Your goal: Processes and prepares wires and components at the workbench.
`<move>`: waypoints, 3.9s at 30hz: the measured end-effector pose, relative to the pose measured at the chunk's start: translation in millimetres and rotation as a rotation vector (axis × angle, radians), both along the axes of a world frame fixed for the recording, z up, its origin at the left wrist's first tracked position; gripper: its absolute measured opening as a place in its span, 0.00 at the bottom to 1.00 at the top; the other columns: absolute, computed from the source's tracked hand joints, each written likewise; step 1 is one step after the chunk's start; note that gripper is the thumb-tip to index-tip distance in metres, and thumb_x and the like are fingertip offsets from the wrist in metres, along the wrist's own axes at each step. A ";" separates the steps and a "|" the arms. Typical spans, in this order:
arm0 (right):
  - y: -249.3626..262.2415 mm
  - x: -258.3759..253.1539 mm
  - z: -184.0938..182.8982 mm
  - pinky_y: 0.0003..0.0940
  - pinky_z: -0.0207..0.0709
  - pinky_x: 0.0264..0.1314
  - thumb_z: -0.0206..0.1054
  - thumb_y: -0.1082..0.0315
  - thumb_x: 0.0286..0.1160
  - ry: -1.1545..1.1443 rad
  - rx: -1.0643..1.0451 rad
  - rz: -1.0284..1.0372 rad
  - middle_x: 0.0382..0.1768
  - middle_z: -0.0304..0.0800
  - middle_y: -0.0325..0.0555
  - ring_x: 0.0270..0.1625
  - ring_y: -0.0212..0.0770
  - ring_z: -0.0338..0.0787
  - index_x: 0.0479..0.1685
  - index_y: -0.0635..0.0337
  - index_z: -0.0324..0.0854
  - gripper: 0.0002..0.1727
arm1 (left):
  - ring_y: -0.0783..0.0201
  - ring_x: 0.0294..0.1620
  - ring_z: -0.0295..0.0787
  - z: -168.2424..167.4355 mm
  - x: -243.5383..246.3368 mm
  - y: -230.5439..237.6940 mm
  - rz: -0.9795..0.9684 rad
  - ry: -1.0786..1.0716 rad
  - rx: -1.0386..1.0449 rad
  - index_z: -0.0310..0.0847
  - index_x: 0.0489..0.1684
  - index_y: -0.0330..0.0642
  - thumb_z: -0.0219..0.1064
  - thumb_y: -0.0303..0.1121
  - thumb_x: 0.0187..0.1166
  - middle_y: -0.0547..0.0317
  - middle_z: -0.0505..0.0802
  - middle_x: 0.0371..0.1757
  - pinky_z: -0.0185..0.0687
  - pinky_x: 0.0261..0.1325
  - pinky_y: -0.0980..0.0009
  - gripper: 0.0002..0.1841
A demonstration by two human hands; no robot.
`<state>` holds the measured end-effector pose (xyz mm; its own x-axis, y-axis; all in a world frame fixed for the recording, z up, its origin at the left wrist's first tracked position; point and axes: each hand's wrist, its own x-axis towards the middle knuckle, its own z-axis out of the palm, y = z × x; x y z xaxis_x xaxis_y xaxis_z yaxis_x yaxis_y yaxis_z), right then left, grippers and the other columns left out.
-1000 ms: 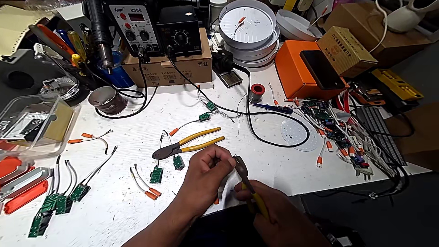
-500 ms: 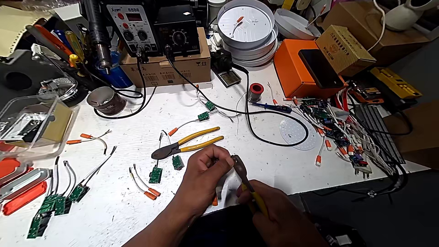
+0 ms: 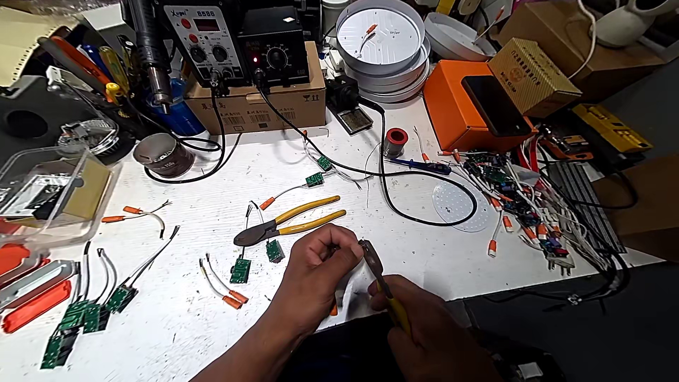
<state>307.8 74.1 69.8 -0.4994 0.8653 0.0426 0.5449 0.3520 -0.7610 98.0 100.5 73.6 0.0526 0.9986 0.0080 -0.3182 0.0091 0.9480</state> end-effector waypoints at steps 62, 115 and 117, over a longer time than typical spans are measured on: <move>0.1 6.6 -0.1 0.33 0.87 0.45 0.62 0.74 0.54 0.001 -0.050 -0.017 0.68 0.86 0.47 0.52 0.34 0.91 0.59 0.58 0.88 0.27 | 0.66 0.44 0.90 -6.2 -0.6 -3.5 -0.075 -0.211 -0.042 0.88 0.39 0.37 0.70 0.29 0.79 0.55 0.91 0.41 0.88 0.59 0.64 0.05; 7.2 9.9 -17.3 0.41 0.82 0.67 0.62 0.73 0.54 -0.018 0.346 -0.045 0.71 0.84 0.53 0.72 0.49 0.84 0.50 0.58 0.88 0.21 | 0.69 0.48 0.89 -32.1 -4.9 -5.9 -0.133 -0.129 0.289 0.90 0.42 0.39 0.72 0.32 0.81 0.58 0.92 0.44 0.85 0.54 0.72 0.05; 3.2 10.4 -11.4 0.37 0.83 0.65 0.62 0.75 0.53 0.026 0.169 -0.013 0.71 0.84 0.50 0.71 0.43 0.84 0.55 0.57 0.89 0.24 | 0.71 0.44 0.89 -26.9 -3.6 -9.1 -0.077 -0.084 0.252 0.91 0.41 0.38 0.73 0.31 0.80 0.58 0.93 0.42 0.85 0.49 0.76 0.05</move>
<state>318.2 77.3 58.5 -0.4848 0.8513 0.2006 0.5313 0.4689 -0.7056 94.4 91.4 46.7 0.1167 0.9577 0.2629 -0.4029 -0.1963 0.8939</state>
